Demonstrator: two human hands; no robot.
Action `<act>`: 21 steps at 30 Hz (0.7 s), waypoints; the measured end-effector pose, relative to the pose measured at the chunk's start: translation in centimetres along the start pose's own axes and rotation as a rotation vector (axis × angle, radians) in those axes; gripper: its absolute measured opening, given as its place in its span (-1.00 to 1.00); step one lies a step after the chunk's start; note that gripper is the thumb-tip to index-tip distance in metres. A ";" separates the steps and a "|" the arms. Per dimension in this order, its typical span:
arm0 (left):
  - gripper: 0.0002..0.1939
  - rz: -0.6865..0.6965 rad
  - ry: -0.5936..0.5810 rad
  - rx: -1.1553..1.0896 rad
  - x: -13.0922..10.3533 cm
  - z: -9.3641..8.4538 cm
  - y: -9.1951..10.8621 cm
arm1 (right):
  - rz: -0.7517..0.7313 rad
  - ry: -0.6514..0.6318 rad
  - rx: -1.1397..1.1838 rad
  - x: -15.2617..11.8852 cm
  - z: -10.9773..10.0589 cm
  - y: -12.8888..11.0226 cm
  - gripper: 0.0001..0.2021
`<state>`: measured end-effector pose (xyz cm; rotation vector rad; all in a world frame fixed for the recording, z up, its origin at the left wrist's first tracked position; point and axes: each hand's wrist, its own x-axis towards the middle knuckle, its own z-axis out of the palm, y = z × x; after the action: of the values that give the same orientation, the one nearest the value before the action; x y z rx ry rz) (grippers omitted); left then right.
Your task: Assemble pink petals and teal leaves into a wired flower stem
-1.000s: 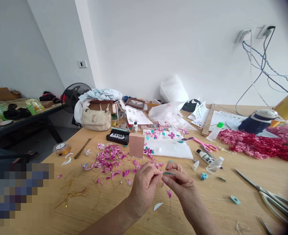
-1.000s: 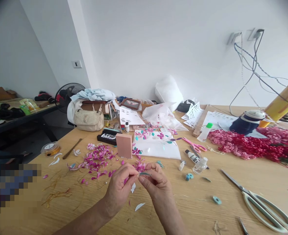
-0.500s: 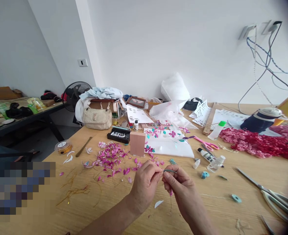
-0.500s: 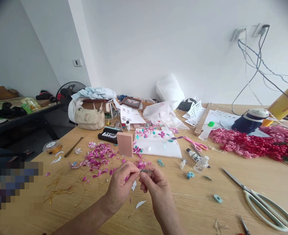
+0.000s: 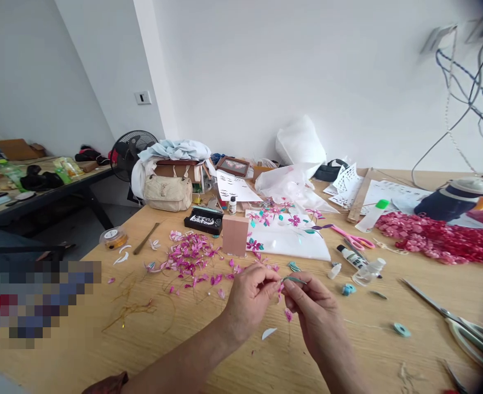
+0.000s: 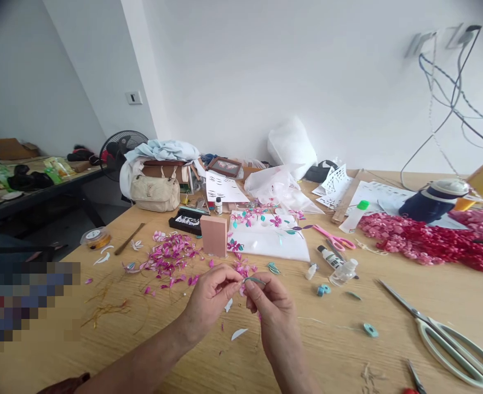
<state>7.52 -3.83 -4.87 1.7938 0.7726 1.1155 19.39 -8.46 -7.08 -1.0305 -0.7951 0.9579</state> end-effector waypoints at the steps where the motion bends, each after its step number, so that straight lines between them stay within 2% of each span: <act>1: -0.90 -0.002 0.004 -0.004 0.0 0.0 0.0 | 0.000 0.002 -0.002 0.0 0.1 -0.1 -0.81; 10: -0.91 0.008 0.007 -0.040 0.9 -0.4 0.5 | 0.024 0.006 -0.063 0.3 0.5 -1.2 -0.82; 14: -0.90 0.063 -0.004 0.099 1.5 -0.8 0.6 | 0.036 -0.032 -0.164 -0.2 0.3 -1.1 -0.85; 16: -0.89 0.155 -0.037 0.219 1.6 -1.0 0.6 | -0.048 -0.065 -0.367 -0.7 0.2 -1.5 -0.90; 19: -0.87 0.280 -0.164 0.391 1.6 -1.3 0.7 | -0.325 -0.113 -0.788 -1.3 0.0 -3.3 -0.88; 21: -0.85 0.324 -0.275 0.443 1.4 -1.5 1.0 | -0.478 -0.144 -0.957 -1.3 -0.4 -4.7 -0.86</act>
<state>6.77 -2.53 -3.09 2.4551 0.6057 0.9110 20.48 -10.80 -2.92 -1.4792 -1.6091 0.1967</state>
